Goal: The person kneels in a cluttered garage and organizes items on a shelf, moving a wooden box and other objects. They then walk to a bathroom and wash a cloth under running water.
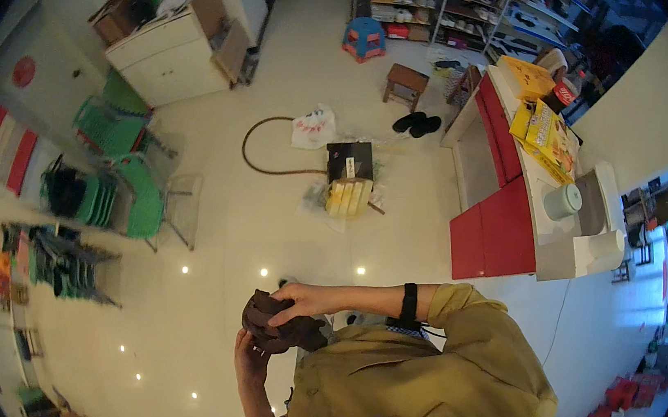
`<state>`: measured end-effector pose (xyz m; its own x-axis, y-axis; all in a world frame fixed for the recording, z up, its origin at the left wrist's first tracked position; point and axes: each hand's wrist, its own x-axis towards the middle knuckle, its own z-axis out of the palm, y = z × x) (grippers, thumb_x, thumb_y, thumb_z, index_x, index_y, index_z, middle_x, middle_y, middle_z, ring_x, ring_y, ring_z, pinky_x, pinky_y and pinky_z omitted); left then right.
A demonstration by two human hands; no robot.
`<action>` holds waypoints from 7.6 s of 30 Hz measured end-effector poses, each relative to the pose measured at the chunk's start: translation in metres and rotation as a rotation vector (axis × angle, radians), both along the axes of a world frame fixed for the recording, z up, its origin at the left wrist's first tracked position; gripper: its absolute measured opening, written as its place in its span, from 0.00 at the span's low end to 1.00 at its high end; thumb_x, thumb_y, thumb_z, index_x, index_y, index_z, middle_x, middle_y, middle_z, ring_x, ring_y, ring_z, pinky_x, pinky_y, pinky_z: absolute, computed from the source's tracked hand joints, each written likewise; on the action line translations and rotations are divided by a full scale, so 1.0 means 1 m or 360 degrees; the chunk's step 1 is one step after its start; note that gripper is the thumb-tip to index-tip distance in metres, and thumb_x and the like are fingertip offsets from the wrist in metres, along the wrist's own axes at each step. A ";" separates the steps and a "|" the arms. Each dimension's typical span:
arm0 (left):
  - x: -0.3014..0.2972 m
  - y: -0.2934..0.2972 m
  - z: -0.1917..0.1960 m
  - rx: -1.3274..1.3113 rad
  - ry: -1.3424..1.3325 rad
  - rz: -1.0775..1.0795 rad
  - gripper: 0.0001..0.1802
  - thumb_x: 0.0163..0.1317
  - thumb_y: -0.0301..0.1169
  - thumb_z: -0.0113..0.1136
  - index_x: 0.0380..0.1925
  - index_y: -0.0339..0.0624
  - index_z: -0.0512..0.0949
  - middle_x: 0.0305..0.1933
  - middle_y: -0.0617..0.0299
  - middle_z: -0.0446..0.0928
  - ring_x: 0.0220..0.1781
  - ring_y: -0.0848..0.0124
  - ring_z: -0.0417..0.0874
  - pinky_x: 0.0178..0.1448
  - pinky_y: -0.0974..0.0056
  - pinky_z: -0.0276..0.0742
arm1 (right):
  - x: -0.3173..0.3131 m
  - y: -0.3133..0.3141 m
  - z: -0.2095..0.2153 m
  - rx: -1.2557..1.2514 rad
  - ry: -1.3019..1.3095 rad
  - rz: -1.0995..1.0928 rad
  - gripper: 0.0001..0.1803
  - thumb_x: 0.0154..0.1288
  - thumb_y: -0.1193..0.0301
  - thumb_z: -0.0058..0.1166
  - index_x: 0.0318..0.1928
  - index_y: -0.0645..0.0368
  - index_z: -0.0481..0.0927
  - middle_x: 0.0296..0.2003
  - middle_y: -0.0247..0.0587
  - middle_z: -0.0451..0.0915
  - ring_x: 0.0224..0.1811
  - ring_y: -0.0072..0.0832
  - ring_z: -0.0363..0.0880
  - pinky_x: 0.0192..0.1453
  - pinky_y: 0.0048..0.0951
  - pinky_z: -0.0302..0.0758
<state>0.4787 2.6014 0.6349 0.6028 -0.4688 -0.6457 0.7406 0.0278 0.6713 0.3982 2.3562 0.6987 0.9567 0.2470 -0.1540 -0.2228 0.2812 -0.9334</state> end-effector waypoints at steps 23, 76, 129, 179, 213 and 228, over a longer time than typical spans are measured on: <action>0.527 -0.405 0.002 -0.0116 0.0031 -0.1064 0.28 0.64 0.42 0.62 0.61 0.46 0.69 0.59 0.60 0.71 0.58 0.64 0.72 0.60 0.57 0.71 | 0.384 -0.331 0.002 0.0159 -0.0012 -0.0913 0.21 0.67 0.63 0.61 0.54 0.65 0.79 0.47 0.32 0.81 0.47 0.18 0.75 0.50 0.25 0.74; 0.950 -1.315 0.053 -0.0533 -0.0077 -0.1670 0.31 0.68 0.46 0.56 0.64 0.39 0.66 0.63 0.52 0.72 0.61 0.55 0.76 0.61 0.50 0.76 | 0.804 -1.144 -0.029 -0.0111 -0.0011 -0.1646 0.23 0.63 0.53 0.62 0.51 0.55 0.82 0.38 0.27 0.82 0.33 0.16 0.77 0.35 0.24 0.73; 1.352 -2.130 0.037 -0.0345 0.0012 -0.0507 0.27 0.60 0.33 0.68 0.57 0.40 0.70 0.54 0.55 0.77 0.56 0.62 0.79 0.59 0.55 0.78 | 1.236 -2.081 -0.041 -0.0059 0.0346 -0.0973 0.22 0.72 0.57 0.53 0.58 0.59 0.76 0.50 0.41 0.81 0.47 0.27 0.81 0.53 0.31 0.79; 1.533 -2.305 0.042 0.0423 -0.0264 0.1982 0.27 0.56 0.32 0.70 0.55 0.40 0.73 0.53 0.57 0.78 0.55 0.65 0.78 0.59 0.60 0.74 | 1.816 -2.028 0.023 0.0286 -0.0380 0.1756 0.22 0.72 0.60 0.53 0.59 0.59 0.77 0.53 0.41 0.81 0.52 0.29 0.80 0.59 0.31 0.75; 1.576 -2.303 0.000 0.0737 -0.0133 0.2554 0.31 0.63 0.26 0.60 0.66 0.39 0.63 0.61 0.56 0.73 0.59 0.65 0.75 0.61 0.62 0.74 | 1.754 -1.887 0.074 0.0494 -0.1389 0.2075 0.22 0.68 0.63 0.51 0.60 0.55 0.74 0.61 0.50 0.72 0.60 0.45 0.73 0.62 0.41 0.72; 1.616 -2.293 0.027 0.0245 0.0016 0.2822 0.20 0.61 0.25 0.65 0.52 0.39 0.72 0.51 0.58 0.77 0.53 0.67 0.80 0.58 0.61 0.76 | 1.803 -1.922 -0.017 0.0087 -0.1054 0.2142 0.12 0.58 0.67 0.56 0.38 0.60 0.84 0.35 0.46 0.85 0.39 0.42 0.84 0.45 0.40 0.78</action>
